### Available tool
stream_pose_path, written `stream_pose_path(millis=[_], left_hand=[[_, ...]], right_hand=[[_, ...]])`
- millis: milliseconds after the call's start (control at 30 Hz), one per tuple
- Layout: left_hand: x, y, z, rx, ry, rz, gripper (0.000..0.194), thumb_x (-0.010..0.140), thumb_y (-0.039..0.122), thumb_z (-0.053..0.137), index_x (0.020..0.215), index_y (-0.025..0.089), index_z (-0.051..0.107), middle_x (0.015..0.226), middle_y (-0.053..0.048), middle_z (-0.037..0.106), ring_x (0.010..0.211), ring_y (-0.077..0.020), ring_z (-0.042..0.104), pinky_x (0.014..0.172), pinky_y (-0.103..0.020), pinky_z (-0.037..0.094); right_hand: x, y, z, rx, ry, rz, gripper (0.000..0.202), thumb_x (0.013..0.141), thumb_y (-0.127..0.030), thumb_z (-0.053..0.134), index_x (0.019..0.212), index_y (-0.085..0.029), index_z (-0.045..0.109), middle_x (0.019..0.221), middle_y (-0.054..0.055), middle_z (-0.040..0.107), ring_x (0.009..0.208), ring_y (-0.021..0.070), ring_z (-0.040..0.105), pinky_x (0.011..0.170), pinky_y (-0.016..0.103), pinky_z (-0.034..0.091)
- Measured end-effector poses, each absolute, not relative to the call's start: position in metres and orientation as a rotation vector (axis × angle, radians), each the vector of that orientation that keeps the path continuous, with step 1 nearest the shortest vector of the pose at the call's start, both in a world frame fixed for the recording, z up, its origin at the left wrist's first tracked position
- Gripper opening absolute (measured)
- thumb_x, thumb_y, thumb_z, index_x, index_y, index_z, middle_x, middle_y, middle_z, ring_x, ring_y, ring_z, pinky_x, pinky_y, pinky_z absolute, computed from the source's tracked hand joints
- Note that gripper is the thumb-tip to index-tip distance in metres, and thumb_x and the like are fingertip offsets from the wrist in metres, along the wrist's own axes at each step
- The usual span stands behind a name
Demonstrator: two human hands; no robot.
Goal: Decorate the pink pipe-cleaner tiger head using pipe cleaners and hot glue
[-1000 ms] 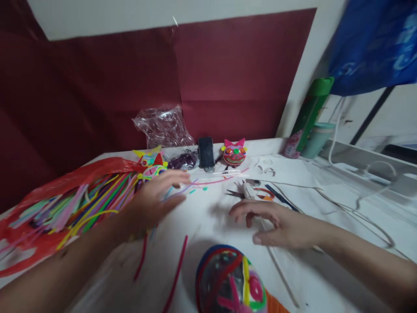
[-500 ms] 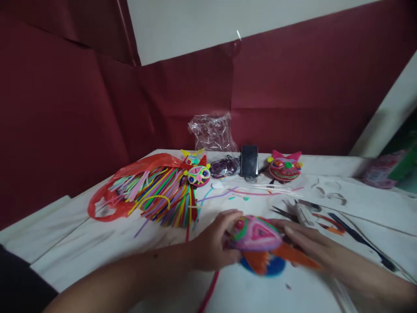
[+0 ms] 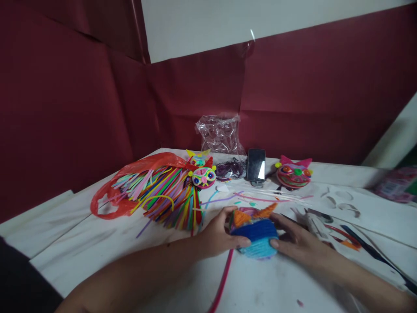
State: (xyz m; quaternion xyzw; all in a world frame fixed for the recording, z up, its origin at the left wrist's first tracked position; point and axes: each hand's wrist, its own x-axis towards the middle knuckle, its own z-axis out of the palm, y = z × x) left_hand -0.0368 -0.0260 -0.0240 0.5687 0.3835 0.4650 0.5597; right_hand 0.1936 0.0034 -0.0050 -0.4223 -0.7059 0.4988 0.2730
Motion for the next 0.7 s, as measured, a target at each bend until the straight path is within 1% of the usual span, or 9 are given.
stream_pose_path(millis=[167, 233, 267, 300, 367, 433, 500, 567, 700], left_hand=[[-0.031, -0.031, -0.018, 1.388, 0.938, 1.041, 0.087, 0.055, 0.030, 0.081, 0.129, 0.020, 0.037, 0.123, -0.013, 0.052, 0.104, -0.0273, 0.056, 0.082, -0.036, 0.047], [-0.031, -0.030, -0.019, 1.428, 0.986, 1.086, 0.084, 0.058, 0.029, 0.078, 0.130, 0.022, 0.037, 0.127, -0.012, 0.050, 0.106, -0.0264, 0.055, 0.083, -0.035, 0.046], [-0.032, -0.029, -0.019, 1.453, 1.046, 1.137, 0.079, 0.060, 0.029, 0.077, 0.129, 0.022, 0.039, 0.127, -0.012, 0.050, 0.107, -0.0261, 0.054, 0.084, -0.034, 0.046], [-0.035, -0.027, -0.018, 1.445, 1.140, 1.220, 0.068, 0.065, 0.031, 0.072, 0.126, 0.022, 0.044, 0.126, -0.012, 0.051, 0.109, -0.0256, 0.053, 0.084, -0.034, 0.045], [-0.042, -0.024, -0.012, 1.446, 1.301, 1.332, 0.046, 0.070, 0.035, 0.063, 0.113, 0.020, 0.054, 0.116, -0.011, 0.058, 0.104, -0.0240, 0.056, 0.082, -0.033, 0.045], [-0.054, -0.020, 0.000, 1.574, 1.393, 1.251, 0.026, 0.074, 0.038, 0.056, 0.091, 0.019, 0.062, 0.096, -0.006, 0.066, 0.093, -0.0213, 0.059, 0.081, -0.031, 0.044], [-0.067, -0.019, 0.012, 1.646, 1.528, 1.173, 0.022, 0.077, 0.039, 0.051, 0.073, 0.019, 0.061, 0.074, 0.000, 0.064, 0.071, -0.0171, 0.058, 0.068, -0.028, 0.044], [-0.080, -0.019, 0.021, 1.621, 1.627, 1.111, 0.025, 0.077, 0.041, 0.049, 0.071, 0.019, 0.058, 0.061, 0.004, 0.056, 0.058, -0.0142, 0.052, 0.056, -0.025, 0.040], [-0.087, -0.021, 0.021, 1.666, 1.660, 1.068, 0.024, 0.077, 0.041, 0.050, 0.071, 0.019, 0.059, 0.064, 0.003, 0.056, 0.062, -0.0139, 0.052, 0.057, -0.023, 0.038]], right_hand=[[0.184, -0.004, 0.000, -0.975, -1.829, 1.495, 0.063, 0.061, -0.048, 0.074, 0.111, -0.020, 0.048, 0.103, 0.010, 0.063, 0.091, 0.0255, 0.061, 0.077, 0.037, 0.050], [0.181, -0.004, 0.000, -0.950, -1.757, 1.508, 0.064, 0.058, -0.047, 0.076, 0.108, -0.020, 0.048, 0.097, 0.008, 0.063, 0.085, 0.0237, 0.061, 0.073, 0.035, 0.050], [0.180, -0.004, 0.000, -0.937, -1.747, 1.518, 0.063, 0.058, -0.047, 0.077, 0.107, -0.020, 0.048, 0.096, 0.007, 0.063, 0.084, 0.0227, 0.061, 0.071, 0.034, 0.050], [0.180, -0.002, -0.001, -0.915, -1.739, 1.509, 0.063, 0.056, -0.047, 0.077, 0.104, -0.019, 0.048, 0.095, 0.007, 0.063, 0.083, 0.0220, 0.060, 0.072, 0.034, 0.049], [0.182, 0.000, -0.003, -0.881, -1.727, 1.503, 0.061, 0.055, -0.044, 0.079, 0.101, -0.019, 0.049, 0.091, 0.005, 0.062, 0.083, 0.0207, 0.059, 0.073, 0.033, 0.049], [0.184, 0.003, -0.004, -0.857, -1.685, 1.521, 0.061, 0.055, -0.043, 0.080, 0.103, -0.020, 0.049, 0.090, 0.003, 0.062, 0.082, 0.0193, 0.059, 0.072, 0.031, 0.048], [0.185, 0.003, -0.005, -0.840, -1.660, 1.535, 0.062, 0.055, -0.042, 0.080, 0.104, -0.020, 0.048, 0.090, 0.003, 0.062, 0.081, 0.0186, 0.059, 0.072, 0.031, 0.048], [0.186, 0.003, -0.006, -0.839, -1.665, 1.506, 0.062, 0.056, -0.043, 0.079, 0.104, -0.020, 0.049, 0.091, 0.003, 0.062, 0.083, 0.0192, 0.059, 0.073, 0.032, 0.049], [0.186, 0.003, -0.006, -0.849, -1.668, 1.459, 0.064, 0.057, -0.046, 0.078, 0.106, -0.018, 0.049, 0.095, 0.007, 0.062, 0.087, 0.0221, 0.059, 0.079, 0.037, 0.048]])
